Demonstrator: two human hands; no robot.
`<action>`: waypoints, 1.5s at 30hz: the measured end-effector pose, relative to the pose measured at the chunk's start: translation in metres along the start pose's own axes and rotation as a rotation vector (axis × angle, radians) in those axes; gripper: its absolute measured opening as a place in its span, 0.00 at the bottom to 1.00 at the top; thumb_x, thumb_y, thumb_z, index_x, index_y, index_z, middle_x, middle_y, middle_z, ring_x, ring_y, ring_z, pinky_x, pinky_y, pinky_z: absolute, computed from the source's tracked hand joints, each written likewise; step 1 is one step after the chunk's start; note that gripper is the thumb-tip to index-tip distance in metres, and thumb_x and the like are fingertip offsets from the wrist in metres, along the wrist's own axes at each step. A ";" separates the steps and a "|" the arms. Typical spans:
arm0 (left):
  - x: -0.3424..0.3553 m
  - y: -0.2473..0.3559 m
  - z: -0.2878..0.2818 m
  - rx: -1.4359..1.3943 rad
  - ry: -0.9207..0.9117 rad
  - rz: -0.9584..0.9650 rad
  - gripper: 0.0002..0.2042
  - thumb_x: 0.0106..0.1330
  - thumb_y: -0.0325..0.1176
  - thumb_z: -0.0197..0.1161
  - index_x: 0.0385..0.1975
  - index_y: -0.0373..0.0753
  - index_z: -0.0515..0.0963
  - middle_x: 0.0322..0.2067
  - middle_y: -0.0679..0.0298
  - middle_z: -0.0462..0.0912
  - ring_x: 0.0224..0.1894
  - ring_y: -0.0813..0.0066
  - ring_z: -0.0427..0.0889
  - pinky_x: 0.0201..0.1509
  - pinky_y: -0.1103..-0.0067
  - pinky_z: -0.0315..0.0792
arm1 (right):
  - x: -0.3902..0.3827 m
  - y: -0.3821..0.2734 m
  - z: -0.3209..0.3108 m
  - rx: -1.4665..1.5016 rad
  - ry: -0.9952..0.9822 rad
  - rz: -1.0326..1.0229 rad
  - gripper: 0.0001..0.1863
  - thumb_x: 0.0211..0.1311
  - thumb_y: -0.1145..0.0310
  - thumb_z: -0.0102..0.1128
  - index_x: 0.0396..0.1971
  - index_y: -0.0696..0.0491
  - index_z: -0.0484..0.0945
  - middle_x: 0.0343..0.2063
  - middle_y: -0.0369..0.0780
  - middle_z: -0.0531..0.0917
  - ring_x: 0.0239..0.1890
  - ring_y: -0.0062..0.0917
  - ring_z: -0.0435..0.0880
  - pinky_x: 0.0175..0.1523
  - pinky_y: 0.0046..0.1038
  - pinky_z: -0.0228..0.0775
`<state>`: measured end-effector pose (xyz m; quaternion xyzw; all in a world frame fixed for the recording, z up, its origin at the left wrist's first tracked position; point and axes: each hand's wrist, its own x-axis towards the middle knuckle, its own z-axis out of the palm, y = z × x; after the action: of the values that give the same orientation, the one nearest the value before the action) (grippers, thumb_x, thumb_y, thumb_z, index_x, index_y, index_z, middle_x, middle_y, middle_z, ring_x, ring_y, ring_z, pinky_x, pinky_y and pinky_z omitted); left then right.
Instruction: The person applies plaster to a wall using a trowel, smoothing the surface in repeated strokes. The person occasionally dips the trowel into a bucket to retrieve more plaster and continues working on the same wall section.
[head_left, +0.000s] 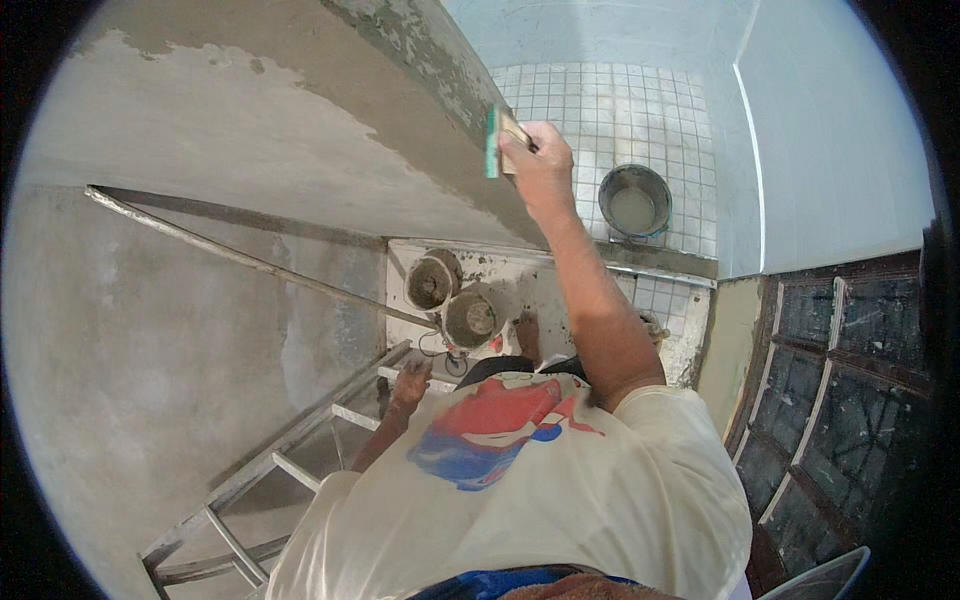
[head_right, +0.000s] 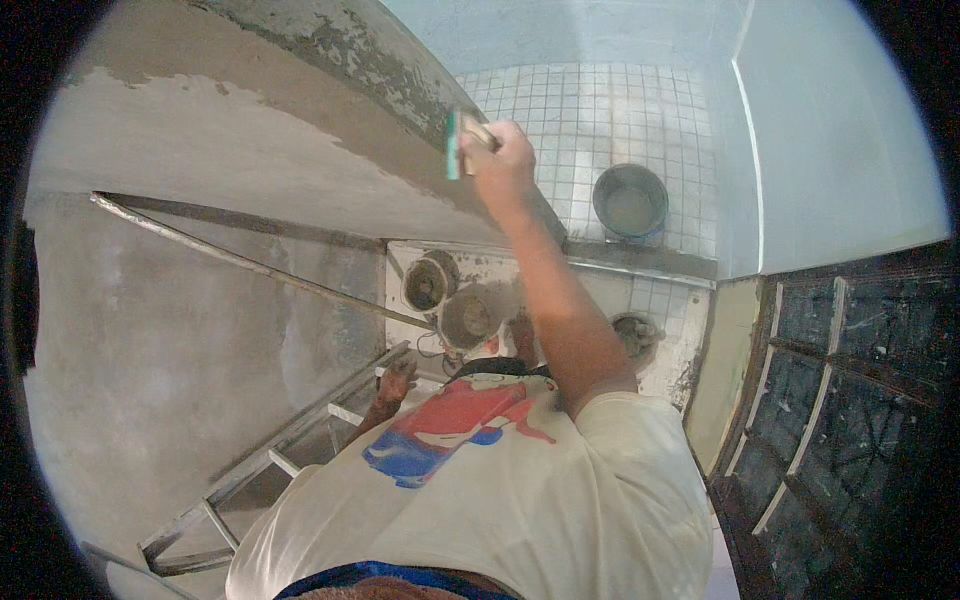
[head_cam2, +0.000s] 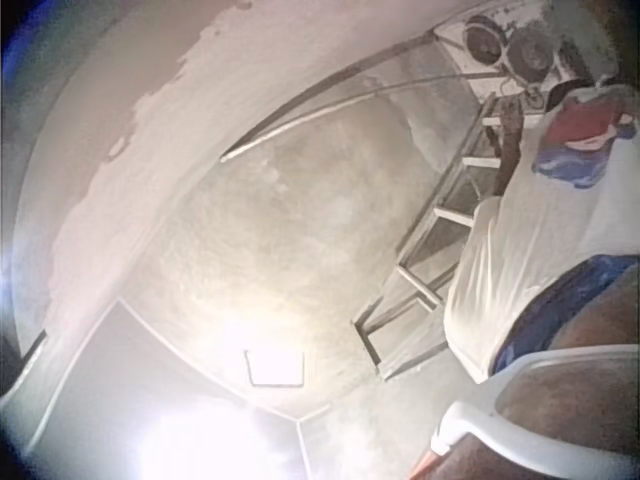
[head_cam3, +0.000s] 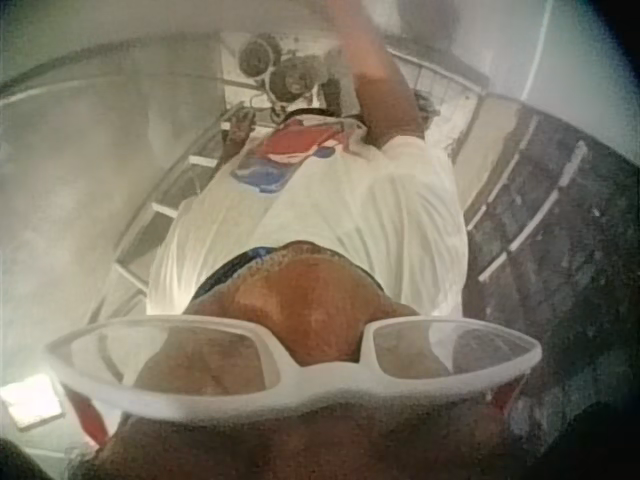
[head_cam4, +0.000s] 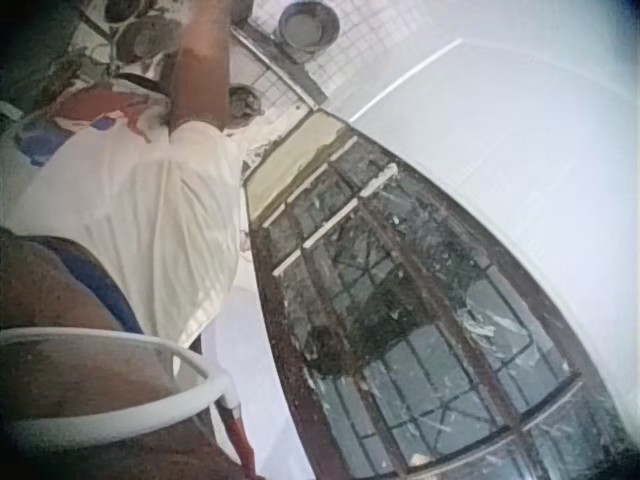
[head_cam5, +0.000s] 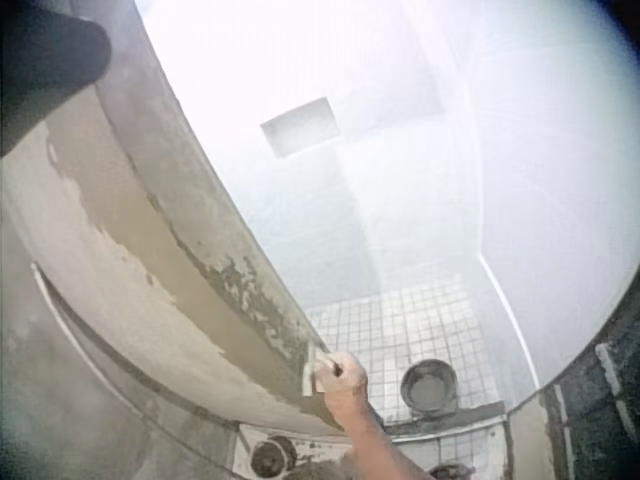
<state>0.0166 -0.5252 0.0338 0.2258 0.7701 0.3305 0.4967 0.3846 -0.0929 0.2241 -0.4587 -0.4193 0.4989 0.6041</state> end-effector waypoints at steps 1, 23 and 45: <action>0.001 -0.009 -0.003 0.032 -0.010 0.006 0.25 0.80 0.49 0.67 0.66 0.38 0.75 0.47 0.62 0.86 0.50 0.69 0.86 0.49 0.69 0.80 | 0.004 0.023 -0.009 -0.025 0.001 0.065 0.15 0.69 0.66 0.75 0.46 0.62 0.85 0.38 0.37 0.86 0.39 0.20 0.84 0.42 0.29 0.78; 0.090 0.105 -0.070 0.453 -0.135 0.025 0.27 0.81 0.44 0.66 0.72 0.35 0.75 0.52 0.52 0.89 0.52 0.68 0.87 0.56 0.71 0.83 | -0.080 0.038 0.089 -0.504 0.382 -0.774 0.24 0.55 0.74 0.70 0.53 0.57 0.77 0.52 0.51 0.78 0.51 0.51 0.80 0.54 0.51 0.76; 0.139 0.096 -0.098 0.857 -0.158 0.148 0.29 0.77 0.50 0.69 0.70 0.37 0.78 0.58 0.44 0.89 0.56 0.51 0.90 0.61 0.58 0.81 | -0.067 -0.028 0.117 -0.497 0.408 -0.948 0.20 0.55 0.78 0.69 0.49 0.59 0.79 0.47 0.50 0.78 0.47 0.48 0.81 0.49 0.48 0.79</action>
<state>-0.1273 -0.3939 0.0469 0.4906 0.7789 -0.0022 0.3906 0.2673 -0.1456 0.2744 -0.4356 -0.5588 -0.0386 0.7046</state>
